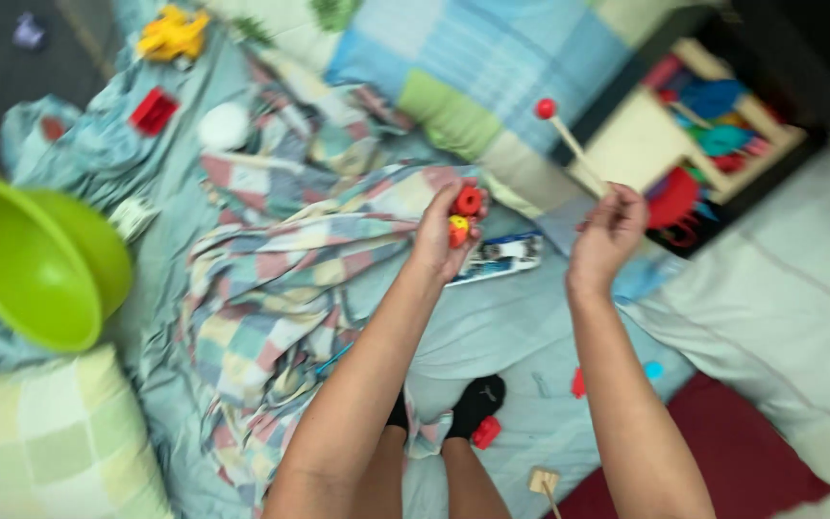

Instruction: Organizing and sorting various wooden toys and placing them into a black storage box on a bed.

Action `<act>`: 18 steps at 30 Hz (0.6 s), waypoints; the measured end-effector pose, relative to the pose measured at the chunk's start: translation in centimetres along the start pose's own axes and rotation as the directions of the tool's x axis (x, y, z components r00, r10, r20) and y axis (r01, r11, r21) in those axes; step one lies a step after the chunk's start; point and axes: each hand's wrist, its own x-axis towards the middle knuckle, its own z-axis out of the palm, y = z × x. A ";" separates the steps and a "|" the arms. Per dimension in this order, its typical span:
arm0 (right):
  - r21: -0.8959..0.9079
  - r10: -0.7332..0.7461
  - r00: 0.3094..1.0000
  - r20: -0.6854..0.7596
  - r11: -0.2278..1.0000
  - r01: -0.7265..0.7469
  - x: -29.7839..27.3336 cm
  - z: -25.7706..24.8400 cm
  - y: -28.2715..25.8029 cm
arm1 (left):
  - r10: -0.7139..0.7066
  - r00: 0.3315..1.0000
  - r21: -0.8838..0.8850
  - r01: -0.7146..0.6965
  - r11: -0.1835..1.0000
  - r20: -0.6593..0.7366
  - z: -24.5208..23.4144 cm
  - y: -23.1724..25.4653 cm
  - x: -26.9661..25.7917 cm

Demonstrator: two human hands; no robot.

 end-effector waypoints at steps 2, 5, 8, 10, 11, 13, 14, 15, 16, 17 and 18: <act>-0.102 -0.019 0.989 -0.149 0.995 0.004 5.0 -6.4 1.1 | -0.056 0.997 0.065 0.052 0.997 0.060 6.8 -3.7 0.6; -0.299 -0.130 0.950 -0.282 0.953 0.041 10.2 -13.1 2.7 | -0.145 0.983 0.126 0.130 0.983 0.115 14.5 -9.3 3.6; -0.385 -0.165 0.929 -0.331 0.922 0.026 14.3 -16.0 5.0 | -0.187 0.976 0.046 0.183 0.982 0.111 20.5 -12.6 7.7; -0.353 -0.098 0.915 -0.390 0.934 -0.050 16.5 -16.5 5.4 | -0.189 0.978 -0.019 0.191 0.981 0.083 24.1 -12.5 8.9; -0.170 0.101 0.918 -0.383 0.969 -0.178 17.7 -16.4 4.8 | -0.162 0.984 0.097 0.155 0.983 0.072 25.8 -11.6 8.6; 0.018 0.301 0.890 -0.343 0.949 -0.314 19.3 -15.9 2.7 | -0.141 0.988 0.221 0.125 0.967 0.060 27.9 -10.3 7.7; 0.180 0.398 0.896 -0.198 0.913 -0.366 19.7 -15.5 1.1 | -0.102 0.990 0.221 0.078 0.972 0.100 28.3 -10.0 7.0; 0.327 0.466 0.884 -0.036 0.841 -0.431 20.1 -15.0 -0.4 | -0.063 0.989 0.218 0.032 0.976 0.137 28.7 -9.5 6.4; 0.328 0.477 0.878 -0.040 0.836 -0.439 19.8 -15.0 -1.4 | -0.070 0.989 0.225 0.040 0.974 0.128 27.9 -9.6 6.1; 0.315 0.462 0.887 0.023 0.839 -0.445 19.5 -15.0 -2.6 | 0.023 0.986 0.434 -0.094 0.896 0.166 27.2 -9.6 5.7; 0.302 0.445 0.891 0.086 0.841 -0.449 19.2 -14.9 -3.9 | 0.102 0.969 0.613 -0.222 0.758 0.225 26.5 -9.4 5.3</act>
